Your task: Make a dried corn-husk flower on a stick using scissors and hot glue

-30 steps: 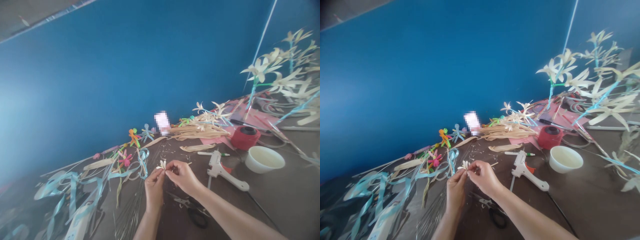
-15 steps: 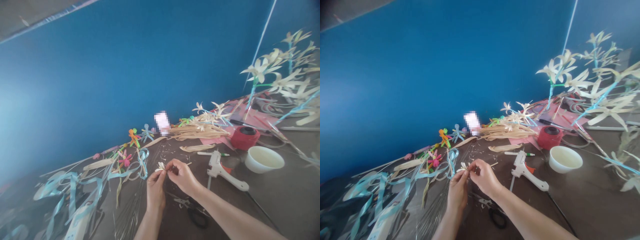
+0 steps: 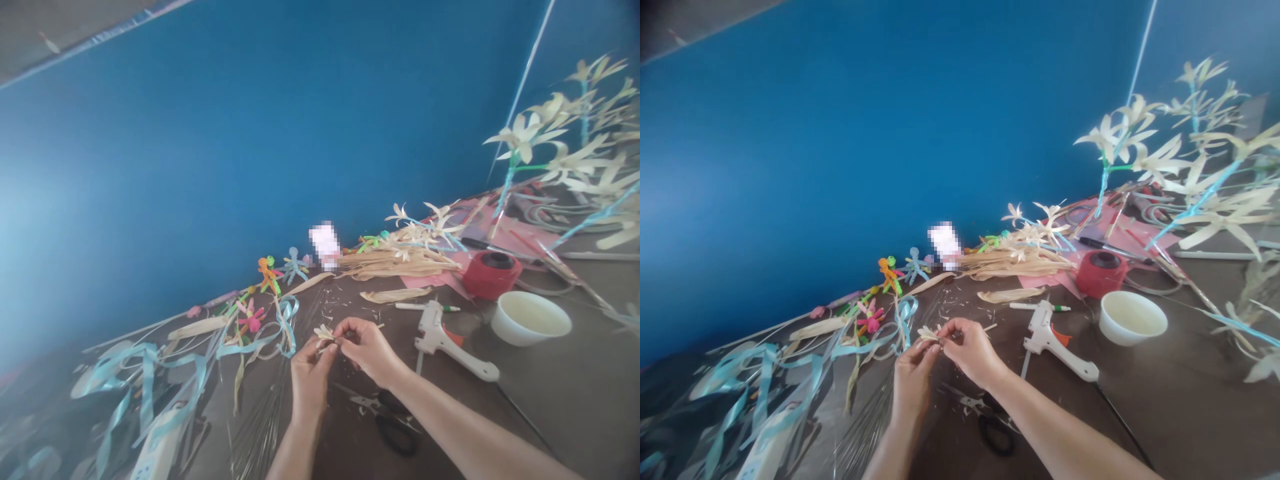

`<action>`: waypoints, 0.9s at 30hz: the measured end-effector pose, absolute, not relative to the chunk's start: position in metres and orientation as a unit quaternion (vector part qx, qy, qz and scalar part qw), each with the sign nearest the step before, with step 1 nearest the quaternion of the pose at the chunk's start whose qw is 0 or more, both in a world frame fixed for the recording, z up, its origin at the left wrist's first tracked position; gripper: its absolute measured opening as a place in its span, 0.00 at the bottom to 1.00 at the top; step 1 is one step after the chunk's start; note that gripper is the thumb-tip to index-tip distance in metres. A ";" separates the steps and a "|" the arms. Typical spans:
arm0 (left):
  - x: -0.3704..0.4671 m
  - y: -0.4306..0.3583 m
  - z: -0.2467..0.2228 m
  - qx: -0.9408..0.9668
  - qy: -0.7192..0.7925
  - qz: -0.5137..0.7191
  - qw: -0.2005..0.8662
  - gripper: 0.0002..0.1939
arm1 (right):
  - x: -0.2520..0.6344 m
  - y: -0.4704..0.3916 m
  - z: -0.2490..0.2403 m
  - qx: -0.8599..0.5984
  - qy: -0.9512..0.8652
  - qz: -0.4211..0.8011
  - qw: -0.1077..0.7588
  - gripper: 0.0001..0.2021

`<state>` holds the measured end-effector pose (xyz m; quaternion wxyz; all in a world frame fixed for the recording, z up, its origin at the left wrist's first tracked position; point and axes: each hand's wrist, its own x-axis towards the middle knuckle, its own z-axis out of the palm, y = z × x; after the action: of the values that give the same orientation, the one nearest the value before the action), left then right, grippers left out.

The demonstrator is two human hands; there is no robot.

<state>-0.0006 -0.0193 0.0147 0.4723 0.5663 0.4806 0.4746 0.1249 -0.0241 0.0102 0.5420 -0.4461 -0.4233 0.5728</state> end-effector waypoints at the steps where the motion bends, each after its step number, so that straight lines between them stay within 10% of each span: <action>1: -0.001 -0.019 0.014 0.566 0.480 0.476 0.472 0.06 | 0.125 -0.025 0.011 -0.447 -0.426 0.571 0.541 0.02; 27: -0.013 -0.016 0.013 0.657 0.443 0.476 0.381 0.06 | 0.131 -0.027 0.017 -0.353 -0.396 0.651 0.543 0.09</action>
<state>-0.0130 -0.0158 0.0125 0.3813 0.6569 0.4432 0.4761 0.1314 -0.0265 0.0166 0.5429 -0.3531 -0.3962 0.6508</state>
